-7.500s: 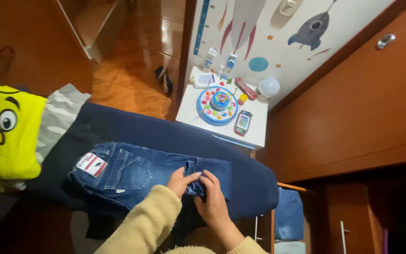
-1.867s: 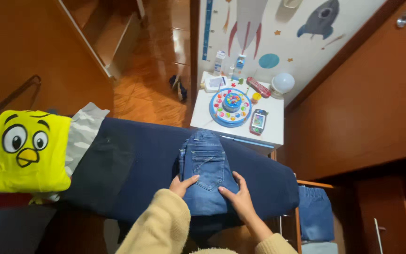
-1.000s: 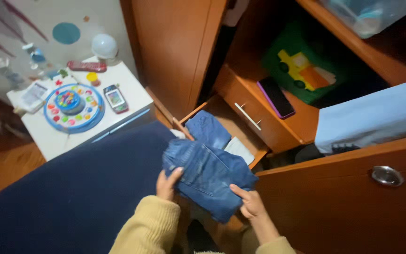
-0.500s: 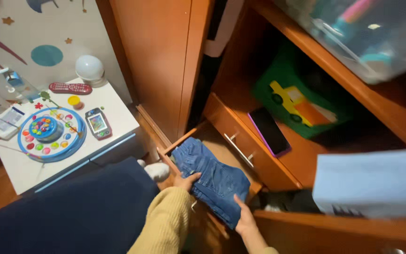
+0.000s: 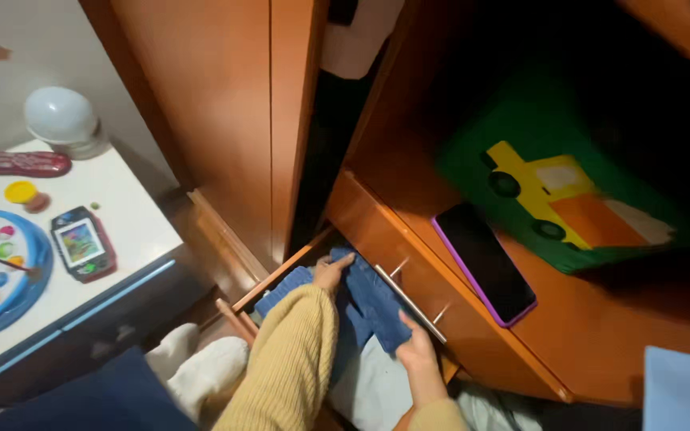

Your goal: The person folds several pairs of children's pants and shorts on an ironing board and places them one at a time into a dresser drawer.

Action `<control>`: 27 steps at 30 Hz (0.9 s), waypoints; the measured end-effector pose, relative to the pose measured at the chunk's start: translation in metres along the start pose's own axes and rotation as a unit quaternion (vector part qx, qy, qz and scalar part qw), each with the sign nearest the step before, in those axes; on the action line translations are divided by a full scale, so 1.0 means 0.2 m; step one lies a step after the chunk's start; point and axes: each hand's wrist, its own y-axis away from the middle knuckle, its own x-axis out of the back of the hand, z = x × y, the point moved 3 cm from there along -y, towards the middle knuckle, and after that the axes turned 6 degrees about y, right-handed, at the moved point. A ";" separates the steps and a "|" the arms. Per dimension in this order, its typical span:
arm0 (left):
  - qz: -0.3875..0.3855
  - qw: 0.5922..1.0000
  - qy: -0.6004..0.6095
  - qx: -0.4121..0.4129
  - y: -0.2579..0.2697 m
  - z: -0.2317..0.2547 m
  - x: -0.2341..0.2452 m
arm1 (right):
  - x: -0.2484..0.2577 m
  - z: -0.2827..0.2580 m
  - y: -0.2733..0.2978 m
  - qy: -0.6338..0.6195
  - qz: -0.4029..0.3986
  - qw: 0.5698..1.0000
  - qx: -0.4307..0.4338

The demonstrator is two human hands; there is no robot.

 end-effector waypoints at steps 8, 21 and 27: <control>0.191 0.726 -0.517 -0.412 0.58 -0.17 0.12 | 0.07 0.07 -0.61 0.072 -0.016 0.997 -0.019; -0.019 0.728 -0.684 -0.044 0.69 -0.36 0.21 | 0.30 -0.12 -0.55 0.490 0.009 0.872 0.013; 0.123 0.686 -0.605 -0.384 0.62 -0.94 0.17 | 0.11 -0.07 -0.20 0.850 0.165 0.493 0.084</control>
